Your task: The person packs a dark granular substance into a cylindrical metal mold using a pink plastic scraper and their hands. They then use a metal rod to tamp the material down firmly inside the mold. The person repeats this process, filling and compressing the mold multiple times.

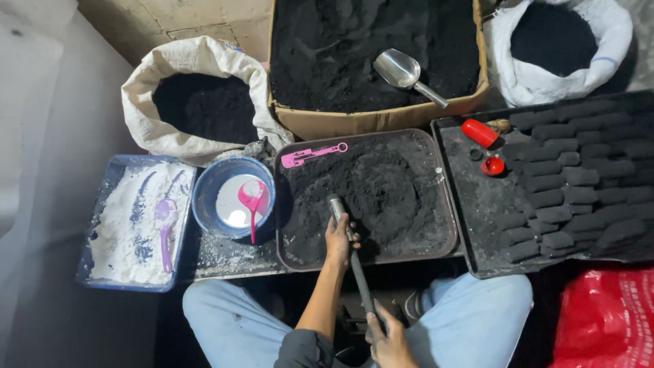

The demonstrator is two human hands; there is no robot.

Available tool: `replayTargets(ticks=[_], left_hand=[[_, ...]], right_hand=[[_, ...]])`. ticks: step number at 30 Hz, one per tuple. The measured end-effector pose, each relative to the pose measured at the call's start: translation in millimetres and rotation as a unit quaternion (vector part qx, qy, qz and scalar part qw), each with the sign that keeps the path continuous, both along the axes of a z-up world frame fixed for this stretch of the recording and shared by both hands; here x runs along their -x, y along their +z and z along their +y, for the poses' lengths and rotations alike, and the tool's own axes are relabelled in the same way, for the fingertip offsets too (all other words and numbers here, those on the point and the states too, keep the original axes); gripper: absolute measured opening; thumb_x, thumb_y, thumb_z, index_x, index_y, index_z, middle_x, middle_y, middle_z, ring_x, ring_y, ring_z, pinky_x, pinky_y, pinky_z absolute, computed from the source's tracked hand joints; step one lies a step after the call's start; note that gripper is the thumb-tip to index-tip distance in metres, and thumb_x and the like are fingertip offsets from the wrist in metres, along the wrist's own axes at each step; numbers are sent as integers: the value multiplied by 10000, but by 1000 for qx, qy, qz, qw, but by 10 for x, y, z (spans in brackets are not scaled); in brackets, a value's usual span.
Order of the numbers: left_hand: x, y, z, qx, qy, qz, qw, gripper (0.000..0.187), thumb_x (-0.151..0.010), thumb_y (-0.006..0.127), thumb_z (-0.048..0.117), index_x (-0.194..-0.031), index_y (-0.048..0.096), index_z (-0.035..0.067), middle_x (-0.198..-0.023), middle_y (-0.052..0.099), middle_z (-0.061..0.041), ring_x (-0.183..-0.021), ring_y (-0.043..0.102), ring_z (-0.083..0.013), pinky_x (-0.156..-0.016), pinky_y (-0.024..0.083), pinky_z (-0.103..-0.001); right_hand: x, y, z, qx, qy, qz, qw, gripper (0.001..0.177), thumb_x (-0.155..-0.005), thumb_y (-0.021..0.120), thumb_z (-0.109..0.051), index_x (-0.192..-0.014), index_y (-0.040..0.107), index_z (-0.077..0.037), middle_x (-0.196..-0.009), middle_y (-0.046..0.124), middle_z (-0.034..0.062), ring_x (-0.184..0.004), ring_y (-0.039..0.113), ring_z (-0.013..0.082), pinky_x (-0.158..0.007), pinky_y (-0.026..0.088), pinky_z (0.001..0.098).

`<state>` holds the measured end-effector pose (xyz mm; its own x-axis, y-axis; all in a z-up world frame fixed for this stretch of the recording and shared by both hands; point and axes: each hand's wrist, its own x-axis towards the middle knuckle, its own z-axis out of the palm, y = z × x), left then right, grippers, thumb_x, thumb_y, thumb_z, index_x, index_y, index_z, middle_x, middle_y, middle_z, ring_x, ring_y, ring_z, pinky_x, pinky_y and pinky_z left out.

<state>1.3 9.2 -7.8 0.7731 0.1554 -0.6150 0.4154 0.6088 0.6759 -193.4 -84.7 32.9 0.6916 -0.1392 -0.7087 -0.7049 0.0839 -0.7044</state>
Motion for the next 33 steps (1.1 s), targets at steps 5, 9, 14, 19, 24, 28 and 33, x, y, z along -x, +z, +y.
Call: replayTargets(ticks=[5, 9, 14, 19, 24, 28, 33], left_hand=[[10, 58, 71, -7, -10, -5, 1000, 183, -845, 530, 257, -951, 441, 138, -646, 475, -47, -365, 420, -123, -252, 290, -218], [11, 8, 108, -44, -16, -13, 999, 162, -845, 529, 255, -919, 451, 134, -649, 488, -50, -371, 437, -127, -257, 310, -226], [18, 4, 100, -41, -22, -6, 999, 189, -839, 530, 256, -962, 460, 130, -654, 489, -53, -371, 438, -125, -259, 327, -230], [11, 3, 114, -41, -34, -8, 999, 169, -840, 521, 259, -947, 460, 144, -657, 480, -39, -371, 429, -111, -255, 325, -216], [-7, -69, 147, -32, -25, -11, 999, 142, -851, 519, 235, -941, 458, 144, -660, 477, -45, -365, 421, -125, -251, 307, -233], [43, -54, 136, -29, -21, -12, 999, 143, -856, 516, 230, -941, 456, 133, -651, 468, -51, -365, 420, -125, -251, 299, -226], [89, 38, 120, -30, -23, -17, 999, 135, -859, 518, 231, -902, 436, 133, -663, 470, -49, -372, 427, -122, -260, 299, -218]], right_hand=[[-4, -94, 113, -41, -62, 48, 996, 409, -825, 546, -227, -1235, 545, -223, -479, 414, 125, -259, 293, 128, -241, 185, 227], [22, -295, 163, -52, -72, 6, 996, 406, -825, 546, -191, -1230, 545, -166, -452, 397, 105, -247, 292, 122, -219, 192, 227], [59, -287, 161, -85, -76, 5, 993, 410, -839, 524, -174, -1249, 521, -168, -472, 364, 105, -238, 267, 118, -218, 154, 220], [11, -174, 162, -68, -49, 11, 996, 416, -834, 529, -193, -1249, 518, -172, -480, 400, 105, -270, 294, 121, -225, 210, 222], [18, -229, 200, -82, -59, -1, 995, 432, -838, 512, -192, -1269, 499, -177, -459, 372, 96, -219, 277, 134, -213, 154, 236], [-3, -198, 208, -101, -80, 20, 992, 431, -837, 518, -188, -1268, 506, -172, -461, 347, 102, -235, 262, 128, -221, 155, 227], [-8, -207, 184, -86, -54, 28, 994, 445, -846, 504, -212, -1290, 470, -212, -487, 372, 94, -232, 277, 128, -225, 149, 230]])
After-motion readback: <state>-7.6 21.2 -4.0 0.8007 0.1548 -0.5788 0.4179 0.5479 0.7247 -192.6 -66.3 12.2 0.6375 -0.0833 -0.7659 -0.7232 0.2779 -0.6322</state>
